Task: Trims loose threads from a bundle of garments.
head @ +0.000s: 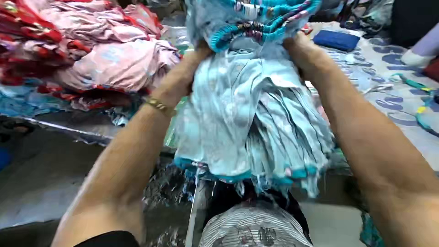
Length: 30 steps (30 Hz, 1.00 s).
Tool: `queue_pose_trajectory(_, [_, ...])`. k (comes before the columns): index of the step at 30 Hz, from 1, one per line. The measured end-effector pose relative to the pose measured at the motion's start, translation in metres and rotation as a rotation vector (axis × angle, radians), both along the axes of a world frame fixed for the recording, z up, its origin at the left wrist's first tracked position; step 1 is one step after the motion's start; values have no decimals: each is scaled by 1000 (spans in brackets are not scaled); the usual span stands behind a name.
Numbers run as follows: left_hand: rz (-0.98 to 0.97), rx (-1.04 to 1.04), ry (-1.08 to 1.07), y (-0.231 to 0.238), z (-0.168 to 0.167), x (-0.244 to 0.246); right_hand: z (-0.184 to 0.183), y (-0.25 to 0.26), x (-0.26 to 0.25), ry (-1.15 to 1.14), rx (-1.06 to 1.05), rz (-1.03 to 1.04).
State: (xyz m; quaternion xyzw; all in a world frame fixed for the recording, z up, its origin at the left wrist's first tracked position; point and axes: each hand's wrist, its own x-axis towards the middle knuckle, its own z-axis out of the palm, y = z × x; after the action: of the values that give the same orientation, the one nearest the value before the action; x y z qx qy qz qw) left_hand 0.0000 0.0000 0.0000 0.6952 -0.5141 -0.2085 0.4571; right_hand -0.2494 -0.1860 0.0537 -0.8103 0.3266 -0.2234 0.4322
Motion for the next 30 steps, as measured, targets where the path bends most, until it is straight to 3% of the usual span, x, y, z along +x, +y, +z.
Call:
queue_pose_trajectory(2, [202,291,-235,-48,-5,-21,-52,-65,4,121,-311,-87])
queue_pose_trajectory(3, [196,383,-362,-61,-13,-20,-66,-83,-6,185,-388,-91])
queue_pose_trajectory(5, [161,364,-539,-64,-19,-16,-77,-89,-32,233,-461,-78])
queue_pose_trajectory(9, [54,-27,-770,-33,2,-49,-89,-38,-82,10,-470,15])
queue_pose_trajectory(12, [-243,-232,-776,-7,-11,-90,-109,14,-101,-123,-559,179])
queue_pose_trajectory(15, [-551,-182,-695,14,-56,-113,-142,53,-107,-160,-564,440])
queue_pose_trajectory(19, [-555,-39,-709,47,-91,-92,-178,70,-109,46,-712,498])
queue_pose_trajectory(24, [-412,-68,-720,69,-92,-59,-178,70,-112,28,-654,427])
queue_pose_trajectory(27, [-429,-71,-849,54,-92,-75,-162,82,-106,99,-622,381])
queue_pose_trajectory(30, [-475,-91,-968,40,-97,-98,-151,110,-94,229,-720,304])
